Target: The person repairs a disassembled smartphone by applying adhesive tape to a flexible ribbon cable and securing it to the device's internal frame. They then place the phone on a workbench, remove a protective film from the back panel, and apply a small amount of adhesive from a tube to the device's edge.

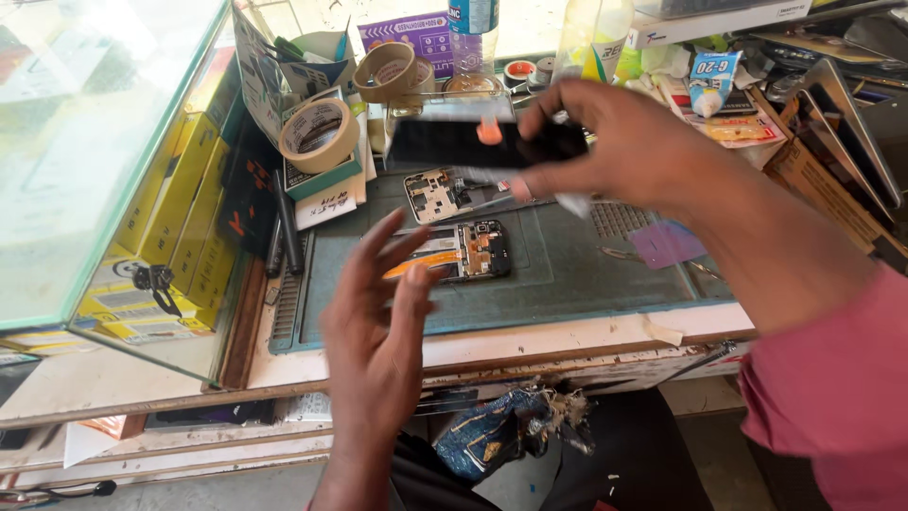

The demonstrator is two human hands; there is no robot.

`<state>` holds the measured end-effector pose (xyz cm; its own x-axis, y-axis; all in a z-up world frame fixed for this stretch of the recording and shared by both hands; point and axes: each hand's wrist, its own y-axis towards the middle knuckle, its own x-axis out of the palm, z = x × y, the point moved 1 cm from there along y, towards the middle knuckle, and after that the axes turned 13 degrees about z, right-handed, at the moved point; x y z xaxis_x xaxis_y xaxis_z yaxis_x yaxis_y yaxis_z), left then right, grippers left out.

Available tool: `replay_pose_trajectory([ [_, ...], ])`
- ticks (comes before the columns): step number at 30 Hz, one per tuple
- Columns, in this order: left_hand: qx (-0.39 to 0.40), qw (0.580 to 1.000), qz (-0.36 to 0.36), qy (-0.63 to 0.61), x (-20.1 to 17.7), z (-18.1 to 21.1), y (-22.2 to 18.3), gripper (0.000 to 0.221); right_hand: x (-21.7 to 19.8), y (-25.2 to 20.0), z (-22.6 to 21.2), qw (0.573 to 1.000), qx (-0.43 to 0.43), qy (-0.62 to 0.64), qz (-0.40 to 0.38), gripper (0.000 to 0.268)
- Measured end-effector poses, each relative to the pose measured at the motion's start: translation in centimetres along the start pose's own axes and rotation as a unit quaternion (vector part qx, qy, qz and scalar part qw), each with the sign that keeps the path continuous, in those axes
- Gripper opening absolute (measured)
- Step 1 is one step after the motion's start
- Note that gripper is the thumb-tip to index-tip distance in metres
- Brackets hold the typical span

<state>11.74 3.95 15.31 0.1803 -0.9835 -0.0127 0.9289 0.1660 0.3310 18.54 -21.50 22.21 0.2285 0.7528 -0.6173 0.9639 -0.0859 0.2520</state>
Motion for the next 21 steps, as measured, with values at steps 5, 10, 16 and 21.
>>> replay_pose_trajectory([
  [5, 0.187, 0.967, 0.09, 0.15, -0.9, -2.5, -0.7, 0.036, 3.3, 6.3, 2.7, 0.998, -0.053, 0.008, 0.039, 0.055],
  [10, 0.309, 0.927, 0.084, 0.195, -0.9, -2.7, -1.2, 0.035, 5.7, 10.8, 5.7, 0.99, -0.117, -0.074, 0.038, 0.06],
  [16, 0.295, 0.921, 0.08, 0.243, -0.6, -2.6, -0.8, 0.037, 7.1, 13.7, 8.2, 0.982, -0.117, -0.146, -0.026, 0.066],
  [21, 0.281, 0.913, 0.068, 0.287, -0.1, -2.8, -0.6, 0.039, 7.0, 13.6, 8.4, 0.978, -0.059, -0.19, -0.059, 0.065],
])
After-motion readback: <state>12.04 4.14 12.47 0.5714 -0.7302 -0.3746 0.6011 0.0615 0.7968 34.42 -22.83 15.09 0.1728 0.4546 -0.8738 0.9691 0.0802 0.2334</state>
